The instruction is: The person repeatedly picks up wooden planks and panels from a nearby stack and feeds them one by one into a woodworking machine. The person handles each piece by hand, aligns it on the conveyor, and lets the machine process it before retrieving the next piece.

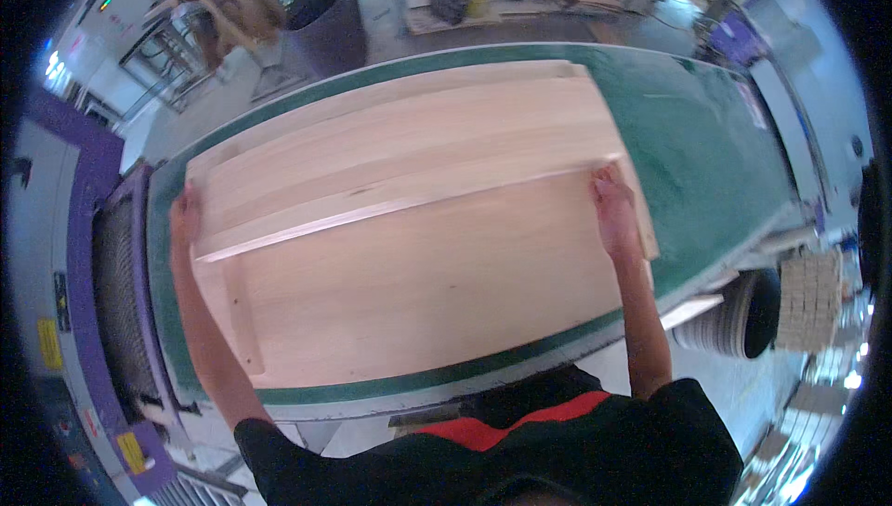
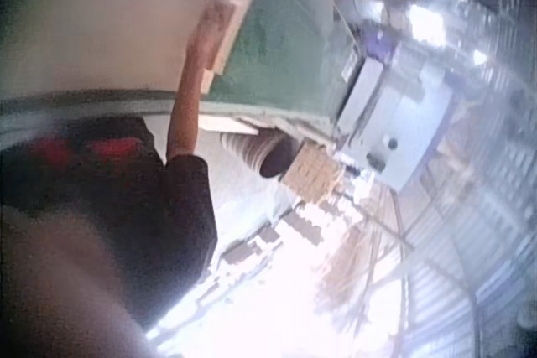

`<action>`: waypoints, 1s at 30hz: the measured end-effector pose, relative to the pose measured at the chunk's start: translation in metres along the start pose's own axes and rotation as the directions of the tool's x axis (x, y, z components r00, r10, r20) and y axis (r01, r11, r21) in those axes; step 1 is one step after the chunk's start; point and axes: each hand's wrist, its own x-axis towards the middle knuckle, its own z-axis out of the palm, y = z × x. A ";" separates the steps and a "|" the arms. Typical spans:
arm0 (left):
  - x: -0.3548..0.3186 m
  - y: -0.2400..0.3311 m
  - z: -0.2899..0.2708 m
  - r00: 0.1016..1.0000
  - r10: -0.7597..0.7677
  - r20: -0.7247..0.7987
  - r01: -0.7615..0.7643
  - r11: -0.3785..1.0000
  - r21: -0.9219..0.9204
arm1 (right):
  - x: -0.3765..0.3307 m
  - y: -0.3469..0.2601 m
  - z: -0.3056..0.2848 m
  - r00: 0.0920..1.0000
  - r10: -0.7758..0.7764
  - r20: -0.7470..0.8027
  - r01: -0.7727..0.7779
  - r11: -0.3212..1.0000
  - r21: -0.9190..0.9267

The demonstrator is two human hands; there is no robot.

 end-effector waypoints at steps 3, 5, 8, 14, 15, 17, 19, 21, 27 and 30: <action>-0.027 0.091 0.029 0.809 0.547 -0.215 -0.475 0.824 0.309 | -0.032 -0.026 -0.005 0.982 -0.159 -0.106 0.123 0.951 -0.283; -0.100 0.199 0.090 0.701 0.713 0.029 -0.702 0.682 0.203 | -0.051 -0.025 -0.033 0.978 -0.167 -0.129 0.136 0.966 -0.220; -0.163 0.274 0.165 0.509 0.738 0.443 -0.858 0.395 0.328 | -0.077 -0.036 -0.042 0.987 -0.116 -0.109 0.089 0.970 -0.228; -0.164 0.279 0.241 0.486 0.702 0.521 -0.873 0.364 0.325 | -0.101 -0.060 -0.089 0.961 -0.269 -0.061 0.215 0.868 -0.447; -0.162 0.280 0.245 0.484 0.697 0.530 -0.875 0.364 0.320 | -0.102 -0.063 -0.097 0.959 -0.279 -0.047 0.225 0.851 -0.474; -0.162 0.287 0.246 0.496 0.679 0.541 -0.868 0.369 0.333 | -0.102 -0.070 -0.108 0.960 -0.275 -0.044 0.218 0.842 -0.493; -0.163 0.292 0.248 0.516 0.669 0.535 -0.857 0.391 0.337 | -0.097 -0.069 -0.114 0.959 -0.284 -0.015 0.242 0.840 -0.486; -0.173 0.288 0.249 0.592 0.637 0.494 -0.804 0.430 0.410 | -0.087 -0.058 -0.114 0.952 -0.302 0.049 0.291 0.843 -0.454; -0.298 0.288 0.257 0.818 0.523 0.240 -0.556 0.610 0.565 | -0.075 -0.056 -0.080 0.822 -0.186 0.538 0.440 0.808 -0.393; -0.393 0.293 0.257 0.921 0.384 0.066 -0.356 0.759 0.545 | -0.068 -0.054 -0.089 0.671 -0.117 0.732 0.420 0.873 -0.246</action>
